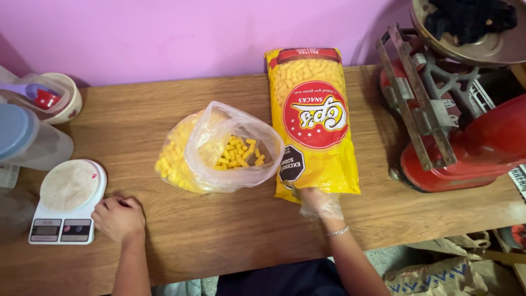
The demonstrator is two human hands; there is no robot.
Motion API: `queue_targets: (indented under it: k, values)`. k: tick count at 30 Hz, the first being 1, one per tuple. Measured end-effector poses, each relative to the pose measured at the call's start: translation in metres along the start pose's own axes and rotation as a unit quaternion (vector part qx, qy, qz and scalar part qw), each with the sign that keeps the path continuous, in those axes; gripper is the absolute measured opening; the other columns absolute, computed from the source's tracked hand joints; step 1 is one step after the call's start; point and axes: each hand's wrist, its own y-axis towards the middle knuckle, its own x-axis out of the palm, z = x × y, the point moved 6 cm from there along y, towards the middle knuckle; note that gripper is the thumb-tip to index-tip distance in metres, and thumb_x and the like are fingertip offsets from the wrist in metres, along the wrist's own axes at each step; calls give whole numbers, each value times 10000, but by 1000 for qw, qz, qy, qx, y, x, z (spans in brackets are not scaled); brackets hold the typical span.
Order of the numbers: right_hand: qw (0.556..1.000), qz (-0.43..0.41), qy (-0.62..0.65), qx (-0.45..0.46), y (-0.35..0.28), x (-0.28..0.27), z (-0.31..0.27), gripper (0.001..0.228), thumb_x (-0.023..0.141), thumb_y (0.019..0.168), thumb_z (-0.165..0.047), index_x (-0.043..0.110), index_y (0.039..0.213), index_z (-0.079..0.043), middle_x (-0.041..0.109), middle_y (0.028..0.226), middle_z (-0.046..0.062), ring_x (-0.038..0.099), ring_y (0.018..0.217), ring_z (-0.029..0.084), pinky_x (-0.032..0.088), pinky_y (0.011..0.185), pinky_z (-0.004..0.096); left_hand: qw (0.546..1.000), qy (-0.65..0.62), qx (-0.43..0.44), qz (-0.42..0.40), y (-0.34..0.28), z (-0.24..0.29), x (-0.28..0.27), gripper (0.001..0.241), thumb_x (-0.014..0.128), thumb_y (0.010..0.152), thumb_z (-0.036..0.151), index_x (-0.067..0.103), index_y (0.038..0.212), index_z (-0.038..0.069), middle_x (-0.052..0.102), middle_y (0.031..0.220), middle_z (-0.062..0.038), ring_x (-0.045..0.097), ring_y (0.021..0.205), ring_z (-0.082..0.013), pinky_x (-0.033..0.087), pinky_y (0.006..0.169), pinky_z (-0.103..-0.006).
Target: The person fills a plastic bag with snacks from a larger bag by hand while wearing a glove.
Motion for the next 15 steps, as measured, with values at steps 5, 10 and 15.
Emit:
queue_targets:
  k: [5, 10, 15]
  values:
    - [960, 244, -136, -15, -32, -33, 9, 349, 614, 837, -139, 581, 1184, -153, 582, 1127, 152, 562, 975, 399, 513, 818, 517, 1000, -1, 1, -13, -1, -2, 3, 221, 661, 828, 166, 734, 934, -14, 619, 1009, -190, 566, 909, -393, 450, 685, -522]
    - [897, 384, -220, -10, -53, -31, 15, 214, 576, 888, -7, 676, 1046, -111, 678, 876, 120, 682, 701, 306, 591, 603, 421, 1000, -3, -4, -16, -3, -2, 5, 211, 664, 823, 161, 742, 932, -2, 620, 1011, -185, 563, 917, -390, 456, 710, -522]
    - [890, 436, -125, -48, -77, -86, 16, 284, 622, 968, -96, 656, 1225, -212, 629, 838, 72, 686, 730, 290, 612, 612, 419, 1000, -7, 7, -21, -2, 0, 1, 225, 670, 825, 147, 748, 949, -23, 632, 1041, -192, 572, 930, -393, 480, 744, -522]
